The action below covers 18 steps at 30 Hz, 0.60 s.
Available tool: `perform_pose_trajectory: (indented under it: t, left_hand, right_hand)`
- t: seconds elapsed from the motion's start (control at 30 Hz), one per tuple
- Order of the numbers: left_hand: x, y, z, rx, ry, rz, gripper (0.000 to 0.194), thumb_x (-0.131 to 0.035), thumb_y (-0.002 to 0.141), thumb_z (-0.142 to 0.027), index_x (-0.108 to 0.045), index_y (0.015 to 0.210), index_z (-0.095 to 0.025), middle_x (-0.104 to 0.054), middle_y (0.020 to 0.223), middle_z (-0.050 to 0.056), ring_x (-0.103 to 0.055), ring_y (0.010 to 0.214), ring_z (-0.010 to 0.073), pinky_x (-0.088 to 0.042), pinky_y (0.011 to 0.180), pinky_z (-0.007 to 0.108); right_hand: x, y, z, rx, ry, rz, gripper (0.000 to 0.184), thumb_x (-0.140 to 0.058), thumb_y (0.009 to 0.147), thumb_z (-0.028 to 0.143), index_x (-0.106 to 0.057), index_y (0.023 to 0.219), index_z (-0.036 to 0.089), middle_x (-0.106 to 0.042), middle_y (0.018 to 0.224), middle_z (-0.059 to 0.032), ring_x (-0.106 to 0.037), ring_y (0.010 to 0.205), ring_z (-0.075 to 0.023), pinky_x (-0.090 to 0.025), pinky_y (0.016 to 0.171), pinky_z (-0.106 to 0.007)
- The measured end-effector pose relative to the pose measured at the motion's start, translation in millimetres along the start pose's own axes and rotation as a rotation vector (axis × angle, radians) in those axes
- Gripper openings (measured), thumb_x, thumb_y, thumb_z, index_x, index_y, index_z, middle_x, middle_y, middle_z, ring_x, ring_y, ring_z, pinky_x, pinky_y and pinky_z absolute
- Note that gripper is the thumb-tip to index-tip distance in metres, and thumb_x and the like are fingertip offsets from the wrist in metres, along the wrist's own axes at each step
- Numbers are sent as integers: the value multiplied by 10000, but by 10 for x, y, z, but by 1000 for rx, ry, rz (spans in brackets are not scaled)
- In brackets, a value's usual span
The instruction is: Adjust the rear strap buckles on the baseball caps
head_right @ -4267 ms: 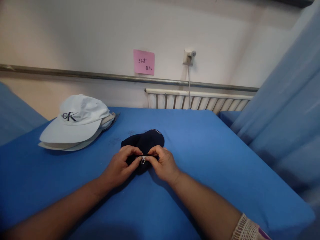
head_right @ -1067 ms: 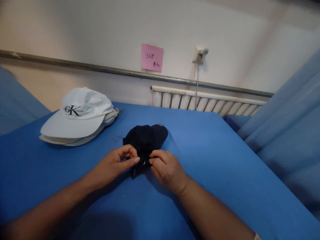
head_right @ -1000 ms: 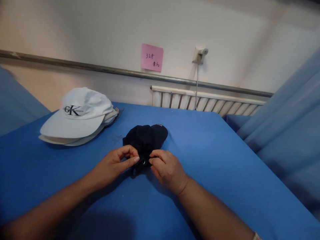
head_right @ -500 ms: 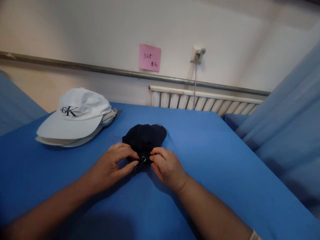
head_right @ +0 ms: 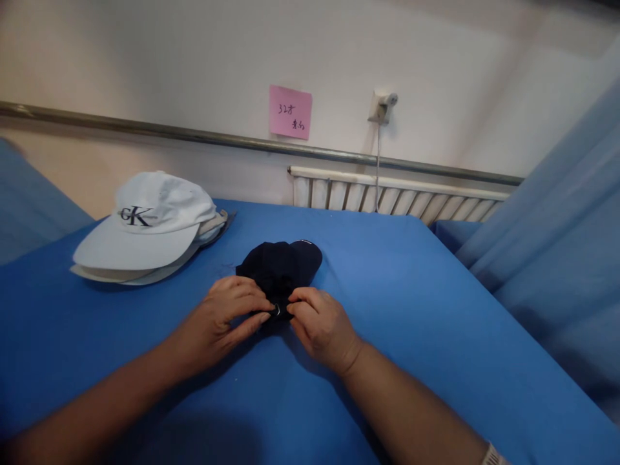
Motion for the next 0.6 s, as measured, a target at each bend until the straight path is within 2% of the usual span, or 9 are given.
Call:
perform_pose_trajectory:
  t: [0.2,0.43,0.6]
  left_hand:
    - [0,-28,17,49,31,-68,117,-603,891,-256,-678,980,-242,-721,955,16,-590,1014,235,-402,916,416]
    - [12,-13,-38,-25,89,-54,104,-573,914,-236,-677,923,-236,-718,907,-1,-588,977,224,-388,901,405]
    - [-27,-28,-40,32,51,-110,88,-600,899,-261,-660,946,-217,-704,903,13,-596,977,223,-409,905,406]
  right_hand:
    - [-6,-2,3,20,0,-6,190,-517,903,111,-595,1056,192,-640,1063,-101,-640,983,-209,-579,798,-360]
    - [-6,-2,15,26,0,-10,200,-516,907,107,-587,1076,187,-636,1074,-111,-635,990,-213,-575,808,-367]
    - [-11,-6,31,35,1,-8,200,-516,908,118,-588,1083,186,-639,1080,-115,-636,995,-219,-573,811,-375]
Point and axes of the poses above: each hand's wrist, its own y-axis towards the middle knuckle, its own x-axis out of the back of the hand, z = x × y, the point moved 2 cm from there along y, towards the middle knuckle
